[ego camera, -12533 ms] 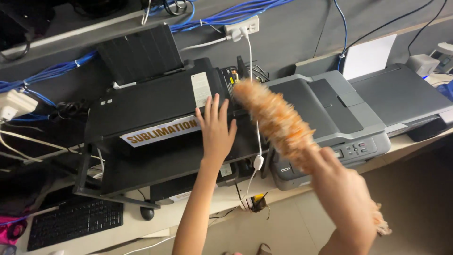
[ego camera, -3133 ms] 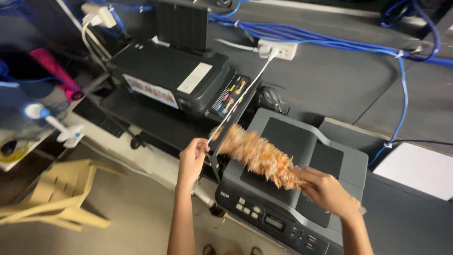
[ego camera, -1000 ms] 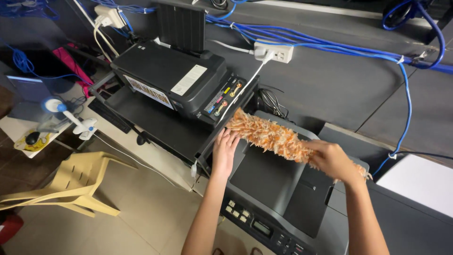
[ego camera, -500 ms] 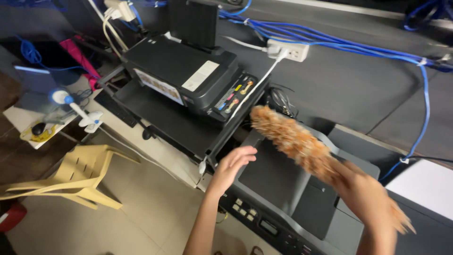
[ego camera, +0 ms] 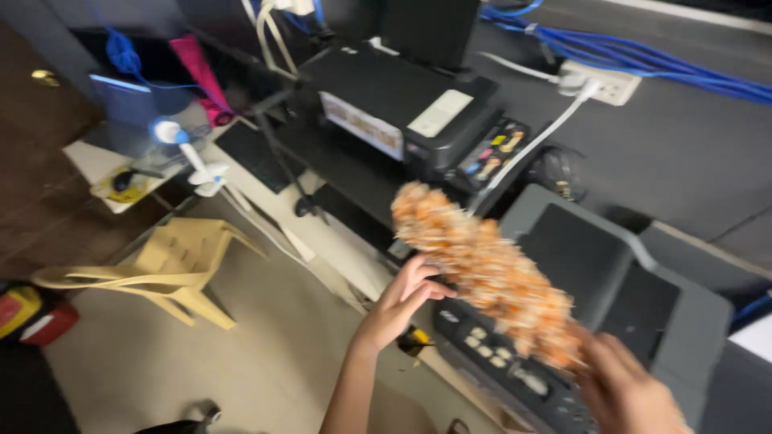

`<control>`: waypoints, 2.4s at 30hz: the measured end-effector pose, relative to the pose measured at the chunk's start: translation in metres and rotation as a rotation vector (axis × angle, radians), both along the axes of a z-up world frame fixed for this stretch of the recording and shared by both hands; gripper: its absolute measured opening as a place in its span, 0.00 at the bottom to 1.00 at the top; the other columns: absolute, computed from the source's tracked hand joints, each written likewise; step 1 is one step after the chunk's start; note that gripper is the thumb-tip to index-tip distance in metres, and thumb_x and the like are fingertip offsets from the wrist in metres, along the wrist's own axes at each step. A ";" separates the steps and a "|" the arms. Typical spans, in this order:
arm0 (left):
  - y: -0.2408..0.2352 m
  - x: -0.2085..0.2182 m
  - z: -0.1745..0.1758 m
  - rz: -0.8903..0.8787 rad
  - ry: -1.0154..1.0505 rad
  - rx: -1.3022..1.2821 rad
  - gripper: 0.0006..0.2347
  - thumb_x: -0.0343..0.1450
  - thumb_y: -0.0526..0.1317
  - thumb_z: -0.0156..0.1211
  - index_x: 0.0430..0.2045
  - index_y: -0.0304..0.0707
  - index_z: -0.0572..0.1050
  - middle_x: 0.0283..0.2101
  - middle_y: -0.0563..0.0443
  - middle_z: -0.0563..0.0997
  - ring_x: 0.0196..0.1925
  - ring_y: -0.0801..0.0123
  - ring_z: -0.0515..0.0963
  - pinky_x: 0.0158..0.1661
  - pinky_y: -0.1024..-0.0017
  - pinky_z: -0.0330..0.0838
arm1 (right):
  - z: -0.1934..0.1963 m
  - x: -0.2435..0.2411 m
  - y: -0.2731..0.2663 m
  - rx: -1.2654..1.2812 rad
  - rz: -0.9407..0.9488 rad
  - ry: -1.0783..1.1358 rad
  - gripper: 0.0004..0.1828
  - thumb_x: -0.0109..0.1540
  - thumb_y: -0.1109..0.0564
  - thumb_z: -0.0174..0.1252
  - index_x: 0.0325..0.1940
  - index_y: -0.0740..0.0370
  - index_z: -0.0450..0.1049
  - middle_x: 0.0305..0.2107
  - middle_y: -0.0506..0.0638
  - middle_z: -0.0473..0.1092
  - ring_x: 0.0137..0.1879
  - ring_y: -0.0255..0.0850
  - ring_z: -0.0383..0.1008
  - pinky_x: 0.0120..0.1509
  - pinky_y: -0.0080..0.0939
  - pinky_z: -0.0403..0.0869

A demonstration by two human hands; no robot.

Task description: The person uses a fluffy duster to clean the top and sides of several printers and a computer monitor on a desk. They move a chair out of the way to access the equipment and systematically wipe down the surfaces of the machines labeled 'Sublimation' and 'Pigment'.

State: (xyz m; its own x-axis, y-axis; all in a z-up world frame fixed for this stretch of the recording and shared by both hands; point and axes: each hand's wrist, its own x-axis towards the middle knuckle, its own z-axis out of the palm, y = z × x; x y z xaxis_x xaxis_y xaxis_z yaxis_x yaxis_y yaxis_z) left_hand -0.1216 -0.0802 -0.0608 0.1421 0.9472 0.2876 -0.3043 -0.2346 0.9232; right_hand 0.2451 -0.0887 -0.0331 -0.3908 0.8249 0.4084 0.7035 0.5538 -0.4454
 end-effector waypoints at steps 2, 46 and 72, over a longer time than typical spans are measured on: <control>-0.006 -0.024 -0.024 0.041 0.028 -0.034 0.23 0.80 0.39 0.49 0.69 0.28 0.53 0.67 0.40 0.67 0.62 0.59 0.77 0.59 0.62 0.72 | 0.020 -0.080 -0.016 -0.110 -0.012 -0.061 0.33 0.55 0.58 0.63 0.65 0.49 0.69 0.45 0.51 0.73 0.45 0.56 0.79 0.47 0.51 0.78; 0.218 -0.507 0.011 0.393 0.332 0.147 0.27 0.73 0.33 0.60 0.67 0.28 0.58 0.55 0.39 0.80 0.55 0.61 0.82 0.53 0.68 0.77 | -0.015 -0.736 0.234 -0.118 0.343 0.828 0.48 0.61 0.68 0.52 0.80 0.70 0.35 0.73 0.65 0.47 0.76 0.53 0.53 0.74 0.48 0.58; 0.436 -0.676 0.015 -0.041 1.136 0.370 0.15 0.76 0.37 0.52 0.57 0.35 0.69 0.54 0.35 0.76 0.46 0.42 0.81 0.41 0.55 0.77 | 0.052 -0.883 0.317 0.280 -0.646 0.142 0.21 0.58 0.65 0.59 0.56 0.64 0.74 0.52 0.55 0.69 0.55 0.56 0.66 0.56 0.51 0.72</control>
